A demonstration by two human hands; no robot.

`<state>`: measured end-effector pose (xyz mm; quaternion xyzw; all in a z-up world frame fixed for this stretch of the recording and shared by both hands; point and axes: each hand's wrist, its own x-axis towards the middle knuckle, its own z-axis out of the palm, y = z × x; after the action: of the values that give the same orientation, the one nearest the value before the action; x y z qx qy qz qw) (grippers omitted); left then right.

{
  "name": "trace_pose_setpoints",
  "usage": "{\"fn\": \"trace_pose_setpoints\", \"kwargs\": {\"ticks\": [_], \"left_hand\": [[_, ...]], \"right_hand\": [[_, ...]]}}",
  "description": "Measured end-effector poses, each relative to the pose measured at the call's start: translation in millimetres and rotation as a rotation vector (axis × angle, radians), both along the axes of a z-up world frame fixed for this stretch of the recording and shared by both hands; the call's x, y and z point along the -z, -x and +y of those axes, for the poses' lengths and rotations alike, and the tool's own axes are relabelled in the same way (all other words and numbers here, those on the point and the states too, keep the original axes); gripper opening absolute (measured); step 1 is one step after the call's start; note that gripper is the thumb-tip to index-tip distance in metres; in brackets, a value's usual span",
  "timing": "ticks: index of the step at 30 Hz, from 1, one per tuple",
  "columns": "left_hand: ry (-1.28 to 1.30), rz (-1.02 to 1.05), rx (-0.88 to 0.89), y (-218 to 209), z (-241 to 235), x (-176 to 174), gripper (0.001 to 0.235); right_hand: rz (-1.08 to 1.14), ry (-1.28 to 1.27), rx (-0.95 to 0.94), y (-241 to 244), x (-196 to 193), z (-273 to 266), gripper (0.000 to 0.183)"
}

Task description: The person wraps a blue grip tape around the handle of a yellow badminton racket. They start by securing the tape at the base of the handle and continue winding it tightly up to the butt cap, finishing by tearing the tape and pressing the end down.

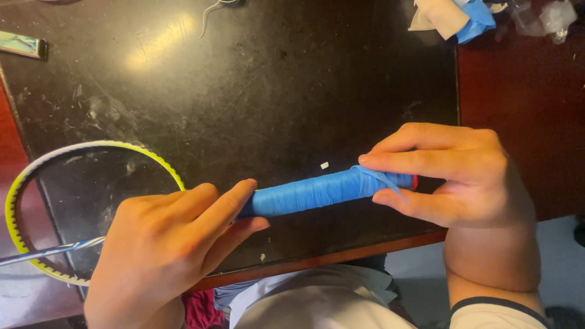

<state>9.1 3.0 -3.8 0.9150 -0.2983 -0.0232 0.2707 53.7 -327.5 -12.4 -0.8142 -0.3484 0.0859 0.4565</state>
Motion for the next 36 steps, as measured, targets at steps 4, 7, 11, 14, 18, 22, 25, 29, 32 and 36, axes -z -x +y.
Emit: {"fn": "trace_pose_setpoints", "kwargs": {"ticks": [4,7,11,14,18,22,25,29,32,36], "left_hand": [[-0.012,0.009,0.016,-1,0,-1,0.037],[-0.017,0.014,0.020,0,0,-1,0.037],[-0.010,0.026,0.006,0,0,-2,0.036],[-0.014,0.035,0.006,1,0,-1,0.035],[-0.002,0.037,0.028,2,-2,-1,0.033],[-0.018,0.086,0.018,4,-4,-1,0.029],[-0.031,0.062,0.000,10,-3,3,0.030],[-0.091,0.082,-0.009,13,-4,6,0.030],[-0.142,0.061,0.007,14,-4,7,0.031],[-0.171,0.044,0.017,16,-3,8,0.033]], "right_hand": [[0.171,-0.013,0.102,10,-6,2,0.024],[0.228,0.031,0.191,9,-8,5,0.020],[0.013,-0.073,0.090,2,-5,3,0.021],[-0.198,-0.086,0.046,2,-10,11,0.022],[-0.448,0.075,0.080,12,-12,16,0.021],[-0.437,0.167,0.039,11,-24,24,0.022],[-0.416,0.200,0.004,10,-26,27,0.022],[-0.424,0.288,-0.016,14,-28,33,0.021],[-0.445,0.339,-0.029,13,-22,32,0.020],[-0.456,0.372,-0.040,12,-18,31,0.022]]}}
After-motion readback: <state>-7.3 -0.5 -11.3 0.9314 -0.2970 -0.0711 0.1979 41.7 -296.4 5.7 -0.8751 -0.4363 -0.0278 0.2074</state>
